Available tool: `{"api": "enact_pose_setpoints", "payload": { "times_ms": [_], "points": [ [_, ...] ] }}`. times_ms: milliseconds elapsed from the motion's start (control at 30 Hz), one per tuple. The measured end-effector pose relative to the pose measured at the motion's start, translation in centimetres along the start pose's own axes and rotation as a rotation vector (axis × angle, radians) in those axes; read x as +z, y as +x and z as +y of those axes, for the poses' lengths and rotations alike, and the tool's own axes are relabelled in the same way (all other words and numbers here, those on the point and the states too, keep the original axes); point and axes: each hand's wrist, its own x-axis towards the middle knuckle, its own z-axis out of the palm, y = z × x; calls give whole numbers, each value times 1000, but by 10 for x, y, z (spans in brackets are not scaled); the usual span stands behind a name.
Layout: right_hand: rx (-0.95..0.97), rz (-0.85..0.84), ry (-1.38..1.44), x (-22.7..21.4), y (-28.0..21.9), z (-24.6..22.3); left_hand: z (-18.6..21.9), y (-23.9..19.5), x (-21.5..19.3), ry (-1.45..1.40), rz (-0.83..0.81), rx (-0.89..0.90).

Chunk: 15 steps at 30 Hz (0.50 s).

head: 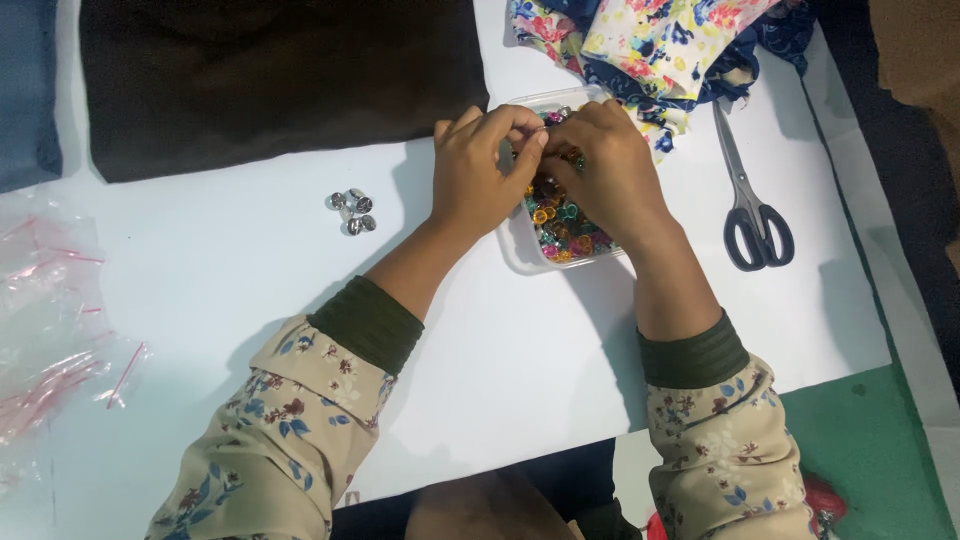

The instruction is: Bagging small colorful beads into clear plastic bags

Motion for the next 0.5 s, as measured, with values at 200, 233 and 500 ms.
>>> {"api": "enact_pose_setpoints", "payload": {
  "times_ms": [200, 233, 500],
  "points": [
    [28, 88, 30, 5, -3, 5, 6, -21, -26, 12, 27, 47],
    [17, 87, 32, 4, 1, 0, 9, -26, -36, 18, 36, 46],
    [-302, 454, 155, 34, 12, -87, 3, -72, -138, 43, -31, -66]
  ]
}}
